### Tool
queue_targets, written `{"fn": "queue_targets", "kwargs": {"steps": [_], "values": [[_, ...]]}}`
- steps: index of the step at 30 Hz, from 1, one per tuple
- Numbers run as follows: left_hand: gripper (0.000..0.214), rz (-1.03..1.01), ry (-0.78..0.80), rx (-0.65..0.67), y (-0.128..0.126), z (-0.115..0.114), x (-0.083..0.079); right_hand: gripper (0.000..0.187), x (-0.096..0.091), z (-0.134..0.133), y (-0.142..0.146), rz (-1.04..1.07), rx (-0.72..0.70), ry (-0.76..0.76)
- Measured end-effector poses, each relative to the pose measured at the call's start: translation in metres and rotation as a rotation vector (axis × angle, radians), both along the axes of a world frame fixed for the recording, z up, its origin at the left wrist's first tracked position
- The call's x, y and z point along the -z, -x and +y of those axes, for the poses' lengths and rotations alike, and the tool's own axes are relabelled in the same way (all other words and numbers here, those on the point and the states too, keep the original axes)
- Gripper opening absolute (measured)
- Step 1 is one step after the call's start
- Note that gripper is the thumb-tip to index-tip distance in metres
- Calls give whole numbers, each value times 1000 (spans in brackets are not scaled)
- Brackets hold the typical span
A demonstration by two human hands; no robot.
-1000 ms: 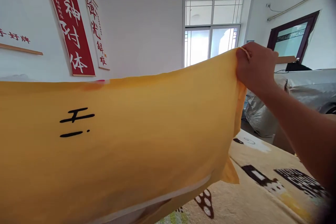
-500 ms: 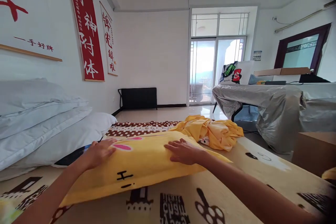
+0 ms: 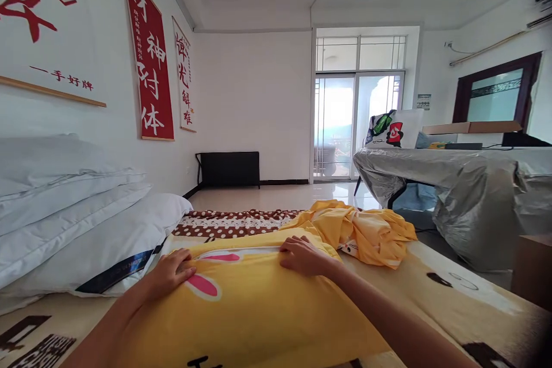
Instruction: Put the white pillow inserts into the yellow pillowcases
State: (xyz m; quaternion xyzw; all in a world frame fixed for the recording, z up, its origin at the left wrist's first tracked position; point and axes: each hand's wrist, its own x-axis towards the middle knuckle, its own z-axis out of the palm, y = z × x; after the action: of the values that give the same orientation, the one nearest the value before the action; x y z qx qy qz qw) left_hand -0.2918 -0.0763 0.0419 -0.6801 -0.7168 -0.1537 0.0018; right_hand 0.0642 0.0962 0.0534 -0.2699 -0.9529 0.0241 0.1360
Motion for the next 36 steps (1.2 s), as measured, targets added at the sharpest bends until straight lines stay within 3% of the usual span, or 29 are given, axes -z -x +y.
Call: {"fn": "queue_targets", "kwargs": {"steps": [6, 10, 13, 20, 23, 30, 33, 36], "values": [[40, -148, -27, 121, 22, 16, 9, 11, 5, 18, 6, 41, -15, 92], [42, -237, -61, 52, 17, 34, 9, 15, 16, 24, 21, 169, 67, -23], [42, -206, -48, -12, 13, 49, 7, 21, 22, 35, 33, 60, 157, 5], [32, -114, 131, 74, 28, 97, -11, 15, 5, 73, 57, -68, 110, 51], [32, -119, 108, 58, 36, 109, -4, 13, 6, 83, 66, -72, 92, 61], [42, -101, -127, -209, 28, 94, 46, 23, 49, 73, 65, 74, 176, 54], [41, -67, -122, -285, 11, 79, 49, 24, 55, 48, 56, 118, 212, 30], [41, -24, -101, -303, -7, 56, 41, 22, 47, 13, 41, 137, 230, -24]]}}
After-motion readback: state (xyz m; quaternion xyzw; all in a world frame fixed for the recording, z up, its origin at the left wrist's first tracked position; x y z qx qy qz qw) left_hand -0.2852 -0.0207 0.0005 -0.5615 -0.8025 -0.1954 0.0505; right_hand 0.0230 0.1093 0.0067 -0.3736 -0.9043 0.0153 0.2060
